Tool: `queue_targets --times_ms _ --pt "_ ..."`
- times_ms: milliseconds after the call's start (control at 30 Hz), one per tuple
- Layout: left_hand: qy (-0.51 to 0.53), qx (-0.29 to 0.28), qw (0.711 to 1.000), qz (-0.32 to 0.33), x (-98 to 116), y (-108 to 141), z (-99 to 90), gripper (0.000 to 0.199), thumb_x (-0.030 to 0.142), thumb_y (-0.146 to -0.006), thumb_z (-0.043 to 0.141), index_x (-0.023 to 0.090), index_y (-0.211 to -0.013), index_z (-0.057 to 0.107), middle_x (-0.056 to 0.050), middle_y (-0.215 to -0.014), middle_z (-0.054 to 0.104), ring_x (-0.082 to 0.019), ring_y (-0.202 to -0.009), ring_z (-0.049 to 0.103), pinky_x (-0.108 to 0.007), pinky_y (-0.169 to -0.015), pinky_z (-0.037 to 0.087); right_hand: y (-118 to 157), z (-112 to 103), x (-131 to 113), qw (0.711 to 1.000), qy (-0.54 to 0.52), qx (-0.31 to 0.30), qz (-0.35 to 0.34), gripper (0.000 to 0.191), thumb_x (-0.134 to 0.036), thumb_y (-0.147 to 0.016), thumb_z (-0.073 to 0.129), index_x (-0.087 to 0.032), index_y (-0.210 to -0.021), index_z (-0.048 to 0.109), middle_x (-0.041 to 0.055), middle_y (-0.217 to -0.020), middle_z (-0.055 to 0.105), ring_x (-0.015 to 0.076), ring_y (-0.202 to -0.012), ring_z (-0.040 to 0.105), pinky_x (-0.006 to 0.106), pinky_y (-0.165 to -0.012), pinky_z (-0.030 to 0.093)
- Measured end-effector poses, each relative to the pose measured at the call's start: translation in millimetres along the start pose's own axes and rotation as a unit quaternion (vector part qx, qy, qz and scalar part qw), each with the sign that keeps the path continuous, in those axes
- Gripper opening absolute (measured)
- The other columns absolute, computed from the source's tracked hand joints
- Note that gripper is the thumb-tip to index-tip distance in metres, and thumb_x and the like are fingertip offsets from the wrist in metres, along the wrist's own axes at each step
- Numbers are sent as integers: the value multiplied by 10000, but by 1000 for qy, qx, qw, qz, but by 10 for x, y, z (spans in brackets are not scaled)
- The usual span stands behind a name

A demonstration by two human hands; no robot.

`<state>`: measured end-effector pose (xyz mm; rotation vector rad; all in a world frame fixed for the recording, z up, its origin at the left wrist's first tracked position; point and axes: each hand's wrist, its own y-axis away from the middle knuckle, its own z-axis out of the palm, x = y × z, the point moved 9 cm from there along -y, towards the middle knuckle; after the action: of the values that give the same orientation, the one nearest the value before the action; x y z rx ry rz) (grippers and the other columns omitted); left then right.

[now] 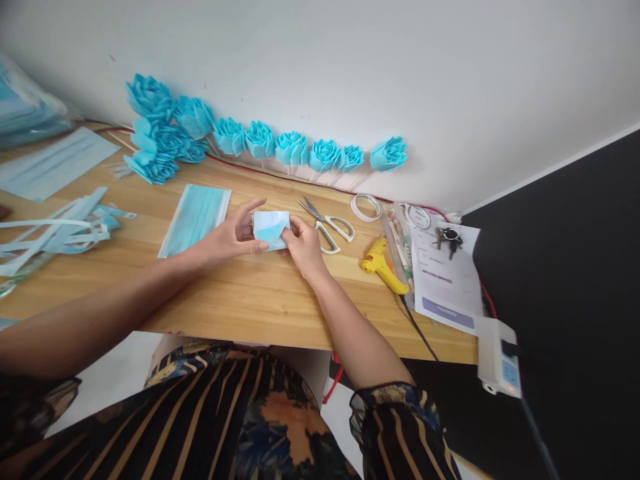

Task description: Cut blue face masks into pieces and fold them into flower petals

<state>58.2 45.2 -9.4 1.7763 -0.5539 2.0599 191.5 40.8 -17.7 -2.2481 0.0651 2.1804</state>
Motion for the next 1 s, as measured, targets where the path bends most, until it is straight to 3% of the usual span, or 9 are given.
queue_targets --times_ms 200,533,633,733,867,933,1000 --pt "-54 21 998 39 50 33 -28 910 292 -671 810 259 -1465 366 -92 -1144 627 -179 -878 617 -304 -771 505 11 22 -12 999 25 -19 -23 210 -336 -782 661 -245 -969 691 -18 -701 615 101 -516 482 213 -426 372" --pt "-60 80 995 14 26 -12 -230 679 246 -775 662 154 -1404 421 -44 -881 649 -149 -745 603 -269 -684 475 62 121 -43 996 53 -69 -28 286 -299 -823 599 -251 -1098 665 -4 -787 671 137 -604 560 247 -499 441" --pt "-100 89 991 29 26 -22 -262 678 289 -752 702 169 -1373 460 -96 -1089 645 -193 -927 620 -291 -755 485 87 172 -81 993 62 -92 -49 408 -292 -833 595 -260 -1240 596 15 -935 710 168 -752 639 287 -626 520" --pt "-136 77 987 45 51 -28 -241 653 306 -731 720 193 -1335 501 -119 -1268 589 -232 -1071 596 -313 -808 492 120 187 -172 980 142 -96 -99 493 -275 -849 580 -257 -1340 532 15 -885 708 167 -712 633 312 -651 535" --pt "-136 38 989 40 69 -19 -161 655 255 -769 663 150 -1381 456 -82 -1007 681 -173 -847 641 -281 -720 496 182 111 -396 942 268 -33 -200 551 -229 -850 596 -287 -1388 495 8 -866 700 162 -695 608 332 -707 537" --pt "-149 33 987 46 102 -4 -136 650 221 -774 643 135 -1389 454 -45 -874 681 -135 -718 614 -247 -641 469 211 82 -475 933 279 -12 -225 564 -235 -855 609 -311 -1398 481 14 -919 708 175 -767 635 347 -762 542" --pt "-186 42 980 62 150 13 -124 627 203 -766 642 144 -1371 488 -38 -871 682 -115 -664 585 -229 -596 443 236 72 -530 930 279 -3 -241 571 -246 -854 629 -320 -1400 479 17 -952 713 186 -830 655 363 -808 543"
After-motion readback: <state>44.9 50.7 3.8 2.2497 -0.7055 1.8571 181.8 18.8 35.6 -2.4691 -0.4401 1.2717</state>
